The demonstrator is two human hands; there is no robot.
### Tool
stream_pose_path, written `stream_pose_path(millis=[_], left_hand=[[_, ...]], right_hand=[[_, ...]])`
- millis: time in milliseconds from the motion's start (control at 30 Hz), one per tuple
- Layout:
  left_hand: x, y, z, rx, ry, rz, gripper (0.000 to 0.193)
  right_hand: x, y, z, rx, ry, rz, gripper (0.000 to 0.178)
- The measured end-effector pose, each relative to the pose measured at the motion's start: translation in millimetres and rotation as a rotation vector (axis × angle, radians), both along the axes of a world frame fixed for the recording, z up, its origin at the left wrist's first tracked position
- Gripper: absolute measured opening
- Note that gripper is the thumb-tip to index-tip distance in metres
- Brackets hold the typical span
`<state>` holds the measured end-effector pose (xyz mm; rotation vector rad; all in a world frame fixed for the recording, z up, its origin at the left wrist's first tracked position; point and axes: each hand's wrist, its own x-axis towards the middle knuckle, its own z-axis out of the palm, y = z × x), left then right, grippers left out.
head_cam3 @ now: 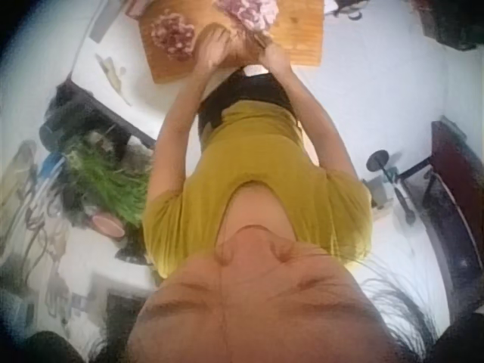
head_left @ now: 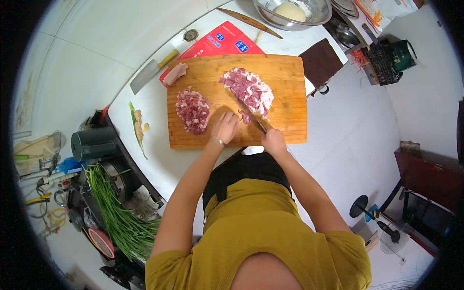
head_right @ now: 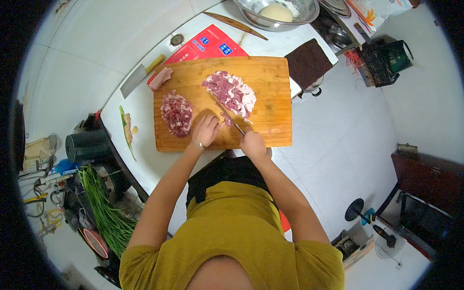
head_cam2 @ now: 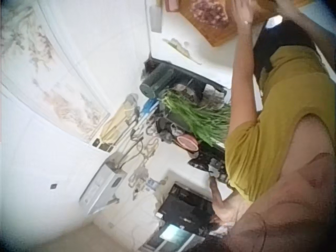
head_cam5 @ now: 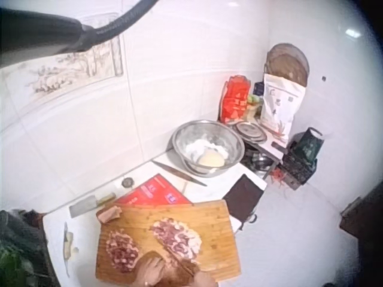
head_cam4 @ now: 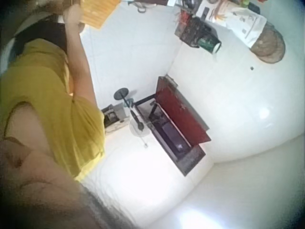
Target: The person uses a knife to slice raw meat into small pieces on a wooden cutting board. The person holds the meat with one hand and cuts it with the other, accumulating a pile of chopped meat on the board.
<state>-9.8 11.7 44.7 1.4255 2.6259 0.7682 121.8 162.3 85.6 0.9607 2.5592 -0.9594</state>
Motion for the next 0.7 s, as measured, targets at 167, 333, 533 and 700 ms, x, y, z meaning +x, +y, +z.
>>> stream_pose_path(millis=[167, 333, 533, 700], left_hand=[[-9.6, 24.3, -15.2, -0.039, 0.039, -0.189, 0.019], [-13.8, 20.5, -31.1, -0.161, -0.02, 0.142, 0.013], [-30.7, 3.4, -17.3, -0.032, -0.097, 0.289, 0.012], [-29.7, -4.8, -14.0, -0.349, -0.026, 0.226, 0.021]], right_hand=[[24.7, 8.9, -1.1, -0.018, 0.021, -0.084, 0.025], [33.6, 8.3, -13.6, -0.053, -0.064, -0.088, 0.027], [30.1, 4.7, -14.2, -0.036, -0.021, -0.05, 0.025], [26.8, 3.5, -10.8, -0.054, -0.021, -0.039, 0.024]])
